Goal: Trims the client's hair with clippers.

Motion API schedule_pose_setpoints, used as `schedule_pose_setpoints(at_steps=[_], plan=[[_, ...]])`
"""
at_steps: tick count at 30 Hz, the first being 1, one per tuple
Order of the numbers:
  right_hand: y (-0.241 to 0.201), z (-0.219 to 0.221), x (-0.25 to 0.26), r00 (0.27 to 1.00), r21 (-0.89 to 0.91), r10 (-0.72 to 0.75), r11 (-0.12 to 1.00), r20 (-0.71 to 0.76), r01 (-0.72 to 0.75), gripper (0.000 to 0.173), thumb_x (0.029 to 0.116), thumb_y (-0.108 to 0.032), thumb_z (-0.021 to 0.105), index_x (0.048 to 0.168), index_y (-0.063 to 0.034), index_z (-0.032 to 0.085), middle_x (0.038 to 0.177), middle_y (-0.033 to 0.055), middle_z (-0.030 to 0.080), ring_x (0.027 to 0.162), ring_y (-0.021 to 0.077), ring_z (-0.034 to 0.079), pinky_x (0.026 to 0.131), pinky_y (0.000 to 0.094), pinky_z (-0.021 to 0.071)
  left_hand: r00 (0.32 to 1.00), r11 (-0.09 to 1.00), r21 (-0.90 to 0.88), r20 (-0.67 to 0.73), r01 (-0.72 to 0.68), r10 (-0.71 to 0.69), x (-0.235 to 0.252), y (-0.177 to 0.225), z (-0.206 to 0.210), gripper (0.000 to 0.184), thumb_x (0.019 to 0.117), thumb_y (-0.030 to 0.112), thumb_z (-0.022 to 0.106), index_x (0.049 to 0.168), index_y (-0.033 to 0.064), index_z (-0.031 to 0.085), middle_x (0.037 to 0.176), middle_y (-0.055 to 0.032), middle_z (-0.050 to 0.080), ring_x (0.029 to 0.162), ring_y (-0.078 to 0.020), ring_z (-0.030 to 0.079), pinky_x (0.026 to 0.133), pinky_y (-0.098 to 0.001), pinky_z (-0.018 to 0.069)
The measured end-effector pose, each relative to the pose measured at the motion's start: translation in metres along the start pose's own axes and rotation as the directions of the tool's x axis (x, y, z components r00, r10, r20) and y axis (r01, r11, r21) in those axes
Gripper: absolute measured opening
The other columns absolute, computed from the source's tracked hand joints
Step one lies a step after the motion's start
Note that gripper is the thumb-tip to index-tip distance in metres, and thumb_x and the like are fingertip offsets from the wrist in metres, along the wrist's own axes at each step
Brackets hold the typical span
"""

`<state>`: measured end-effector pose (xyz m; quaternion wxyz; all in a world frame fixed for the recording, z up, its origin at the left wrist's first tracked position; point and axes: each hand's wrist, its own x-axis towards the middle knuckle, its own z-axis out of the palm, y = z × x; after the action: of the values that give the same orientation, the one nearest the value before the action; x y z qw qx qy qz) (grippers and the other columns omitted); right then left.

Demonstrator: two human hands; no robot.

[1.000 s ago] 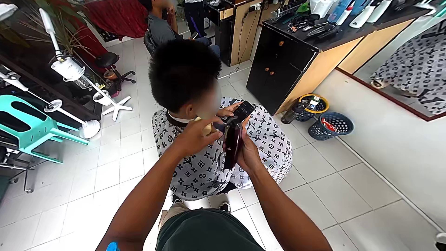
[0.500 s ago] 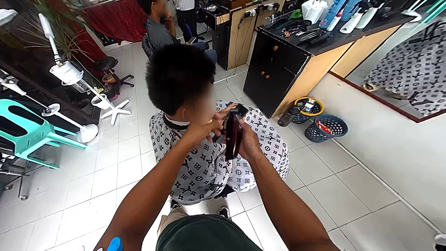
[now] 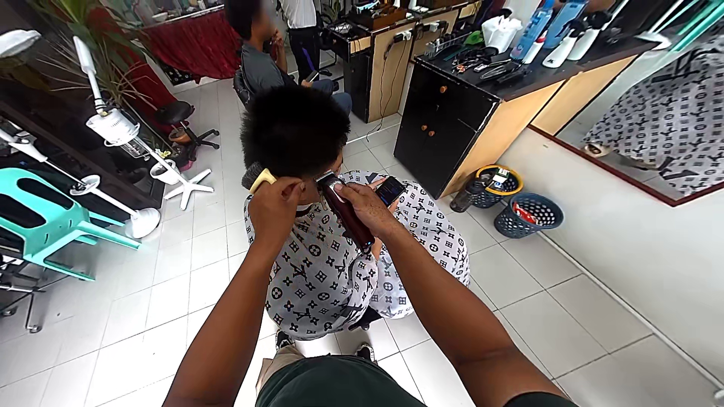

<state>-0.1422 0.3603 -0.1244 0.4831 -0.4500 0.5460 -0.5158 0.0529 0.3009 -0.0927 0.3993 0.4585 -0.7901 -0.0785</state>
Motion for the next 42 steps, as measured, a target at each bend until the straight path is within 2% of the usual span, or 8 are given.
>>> schedule_pose_setpoints(at_steps=[10, 14, 17, 23, 26, 29, 34, 42], plan=[[0.005, -0.003, 0.0, 0.996, -0.017, -0.086, 0.996, 0.03, 0.086, 0.044, 0.11, -0.039, 0.04, 0.111, -0.0026, 0.064, 0.084, 0.0105, 0.066, 0.069, 0.0189, 0.066, 0.067, 0.0368, 0.0592, 1.0, 1.0, -0.015, -0.017, 0.0, -0.001, -0.003, -0.008, 0.003, 0.02, 0.0982, 0.028, 0.07, 0.105, 0.0109, 0.078, 0.088, -0.0086, 0.073, 0.081, -0.0255, 0.068, 0.075, -0.0507, 0.0533], [0.024, -0.032, -0.044, 0.999, 0.086, -0.039, 0.995, -0.019, 0.041, 0.039, 0.1078, -0.031, 0.04, 0.11, -0.0003, 0.065, 0.085, 0.0054, 0.067, 0.068, 0.0136, 0.066, 0.064, 0.0332, 0.0597, 0.93, 0.909, -0.226, 0.034, -0.35, 0.367, -0.009, 0.01, 0.0, 0.028, 0.0998, 0.027, 0.063, 0.101, 0.0028, 0.077, 0.088, -0.0101, 0.075, 0.073, -0.0181, 0.07, 0.067, -0.037, 0.0589], [0.065, -0.027, -0.069, 0.986, 0.465, -0.038, 0.878, -0.161, 0.11, 0.053, 0.1093, -0.039, 0.022, 0.127, 0.0006, 0.052, 0.09, 0.0069, 0.069, 0.071, 0.0152, 0.067, 0.064, 0.0325, 0.0598, 0.734, 0.821, -0.566, 0.587, 0.071, 0.341, 0.013, 0.046, -0.016, 0.023, 0.1027, 0.026, 0.061, 0.11, 0.0062, 0.069, 0.086, 0.0031, 0.072, 0.066, -0.0014, 0.065, 0.056, -0.0184, 0.0526], [0.086, -0.023, -0.108, 0.96, 0.438, 0.193, 0.895, -0.204, -0.086, 0.061, 0.1091, -0.048, 0.015, 0.117, -0.0028, 0.056, 0.071, 0.0043, 0.064, 0.052, 0.0123, 0.06, 0.048, 0.0287, 0.0537, 0.708, 0.659, -0.582, 0.698, 0.477, 0.104, 0.017, 0.062, 0.041, 0.02, 0.1051, 0.014, 0.056, 0.119, 0.0022, 0.063, 0.091, -0.0034, 0.071, 0.069, -0.0085, 0.066, 0.055, -0.0231, 0.052], [-0.001, -0.002, -0.129, 0.87, 0.421, 0.371, 0.88, -0.324, -0.218, 0.044, 0.1141, -0.03, 0.015, 0.121, -0.0016, 0.048, 0.065, 0.0037, 0.052, 0.046, 0.0116, 0.052, 0.046, 0.0264, 0.0486, 0.878, 0.63, -0.721, 0.462, 0.289, 0.125, 0.008, 0.071, 0.044, 0.013, 0.0982, 0.008, 0.062, 0.109, 0.0019, 0.067, 0.082, 0.0026, 0.071, 0.061, -0.0015, 0.064, 0.051, -0.0167, 0.0504], [0.0, -0.007, -0.125, 0.905, 0.412, 0.291, 0.899, -0.312, -0.147, 0.043, 0.1138, -0.026, 0.016, 0.138, 0.0022, 0.036, 0.071, 0.0053, 0.05, 0.047, 0.0123, 0.053, 0.047, 0.0274, 0.05, 0.835, 0.717, -0.62, 0.542, 0.32, 0.096, 0.014, 0.075, 0.036, 0.015, 0.0933, 0.005, 0.071, 0.107, 0.0027, 0.068, 0.081, 0.0015, 0.069, 0.06, -0.0028, 0.064, 0.051, -0.0178, 0.051], [0.07, -0.027, -0.072, 0.958, 0.44, 0.074, 0.896, -0.277, 0.058, 0.049, 0.1106, -0.034, 0.021, 0.122, 0.002, 0.053, 0.081, 0.0079, 0.065, 0.062, 0.0162, 0.064, 0.057, 0.0337, 0.0578, 0.879, 0.881, -0.044, 0.064, -0.47, 0.472, 0.002, 0.057, 0.009, 0.019, 0.097, 0.021, 0.066, 0.098, 0.0078, 0.079, 0.09, -0.0135, 0.075, 0.081, -0.0312, 0.074, 0.069, -0.0531, 0.0586], [0.017, -0.002, -0.015, 0.988, 0.013, -0.094, 0.995, -0.123, 0.096, 0.033, 0.1059, -0.027, 0.052, 0.119, 0.0021, 0.062, 0.095, 0.0138, 0.066, 0.081, 0.0194, 0.067, 0.077, 0.0383, 0.0583, 0.997, 0.996, 0.065, 0.053, -0.053, 0.05, 0.003, 0.016, -0.001, 0.02, 0.0973, 0.023, 0.071, 0.104, 0.0055, 0.077, 0.09, -0.0203, 0.072, 0.085, -0.0406, 0.069, 0.077, -0.0628, 0.0526]])
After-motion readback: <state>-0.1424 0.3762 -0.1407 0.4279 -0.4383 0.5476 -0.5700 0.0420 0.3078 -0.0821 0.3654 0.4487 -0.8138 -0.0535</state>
